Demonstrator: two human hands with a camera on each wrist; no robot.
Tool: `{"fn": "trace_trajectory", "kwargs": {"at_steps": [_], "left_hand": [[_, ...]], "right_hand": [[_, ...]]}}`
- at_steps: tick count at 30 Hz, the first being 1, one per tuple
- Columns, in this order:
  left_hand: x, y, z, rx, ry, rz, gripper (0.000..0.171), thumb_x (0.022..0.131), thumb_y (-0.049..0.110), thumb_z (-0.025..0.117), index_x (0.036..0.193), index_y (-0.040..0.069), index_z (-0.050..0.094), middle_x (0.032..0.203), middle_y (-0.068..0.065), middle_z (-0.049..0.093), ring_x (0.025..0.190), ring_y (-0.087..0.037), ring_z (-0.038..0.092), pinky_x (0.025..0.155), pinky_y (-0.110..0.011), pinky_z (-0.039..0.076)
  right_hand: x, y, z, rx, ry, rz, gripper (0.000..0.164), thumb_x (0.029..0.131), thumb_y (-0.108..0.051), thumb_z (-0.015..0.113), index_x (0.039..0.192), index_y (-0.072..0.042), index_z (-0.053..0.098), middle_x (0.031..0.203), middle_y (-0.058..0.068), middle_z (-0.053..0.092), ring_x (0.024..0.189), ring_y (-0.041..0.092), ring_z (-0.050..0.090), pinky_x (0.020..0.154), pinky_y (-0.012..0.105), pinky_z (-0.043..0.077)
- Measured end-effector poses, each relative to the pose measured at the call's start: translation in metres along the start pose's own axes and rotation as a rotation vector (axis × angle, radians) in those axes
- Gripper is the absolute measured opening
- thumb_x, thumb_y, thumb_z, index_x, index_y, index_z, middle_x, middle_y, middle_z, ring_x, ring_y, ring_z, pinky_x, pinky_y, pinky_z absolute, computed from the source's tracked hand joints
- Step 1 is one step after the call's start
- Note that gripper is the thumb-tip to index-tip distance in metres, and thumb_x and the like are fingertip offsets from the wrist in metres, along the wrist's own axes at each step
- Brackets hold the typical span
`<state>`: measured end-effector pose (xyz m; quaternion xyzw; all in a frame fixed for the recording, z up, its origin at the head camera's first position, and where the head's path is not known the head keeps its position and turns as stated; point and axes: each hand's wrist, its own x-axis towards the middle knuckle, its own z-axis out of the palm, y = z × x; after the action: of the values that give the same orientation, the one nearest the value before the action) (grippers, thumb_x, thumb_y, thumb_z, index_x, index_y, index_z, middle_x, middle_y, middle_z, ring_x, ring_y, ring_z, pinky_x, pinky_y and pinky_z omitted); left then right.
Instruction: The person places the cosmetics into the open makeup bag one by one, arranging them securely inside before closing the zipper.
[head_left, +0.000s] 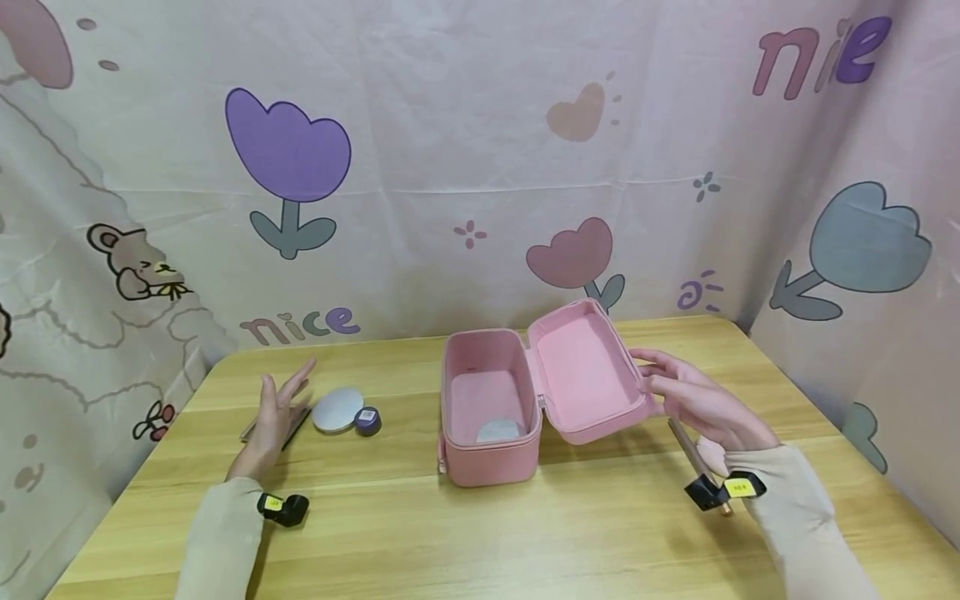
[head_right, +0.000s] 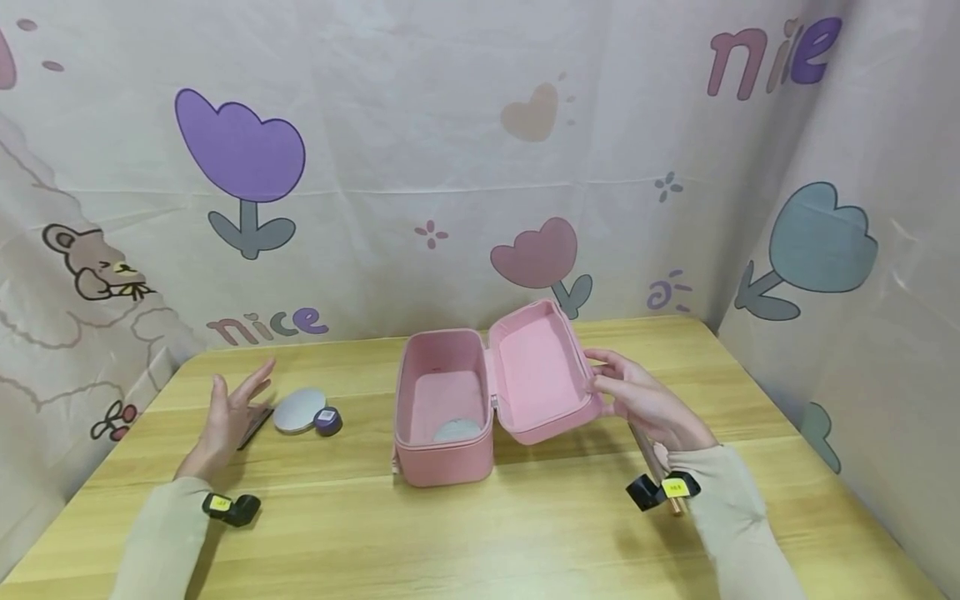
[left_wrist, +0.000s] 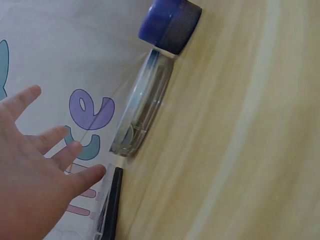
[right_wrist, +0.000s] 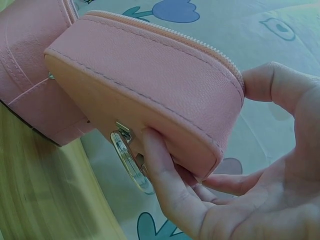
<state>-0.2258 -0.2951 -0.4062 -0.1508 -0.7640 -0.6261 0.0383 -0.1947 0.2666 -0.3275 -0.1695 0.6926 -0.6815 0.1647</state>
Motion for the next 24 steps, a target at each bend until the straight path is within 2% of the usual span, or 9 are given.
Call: {"fn": "trace_trajectory", "kwargs": {"at_steps": [4,17,24], "left_hand": [[-0.0005,-0.0007,-0.0002,0.027,-0.004,-0.007,0.086,0.095,0.055,-0.011,0.15,-0.006,0.014,0.157,-0.026,-0.002,0.138,-0.051,-0.008,0.105,-0.068,-0.008],[0.0011,0.0001,0.0031,0.043,-0.002,-0.02,0.087,0.096,0.055,-0.01,0.148,-0.01,0.015,0.156,-0.028,0.001,0.138,-0.051,-0.006,0.106,-0.067,-0.006],[0.0022,-0.0005,0.0075,0.069,-0.018,-0.015,0.086,0.097,0.052,-0.011,0.148,-0.012,0.015,0.155,-0.03,0.002,0.139,-0.051,-0.003,0.107,-0.067,0.001]], "right_hand": [[0.0009,-0.0007,0.0008,0.008,-0.005,-0.009,0.065,0.096,-0.003,0.045,0.147,0.012,0.006,0.123,0.01,0.046,0.104,0.016,0.057,0.084,0.037,0.053],[0.0005,-0.0002,-0.0007,0.016,0.002,-0.004,0.065,0.096,-0.002,0.044,0.147,0.013,0.005,0.121,0.008,0.047,0.103,0.015,0.058,0.084,0.036,0.053],[0.0009,0.0,-0.0008,0.016,0.007,0.001,0.064,0.097,-0.003,0.044,0.147,0.012,0.007,0.121,0.008,0.048,0.103,0.016,0.058,0.084,0.036,0.053]]}}
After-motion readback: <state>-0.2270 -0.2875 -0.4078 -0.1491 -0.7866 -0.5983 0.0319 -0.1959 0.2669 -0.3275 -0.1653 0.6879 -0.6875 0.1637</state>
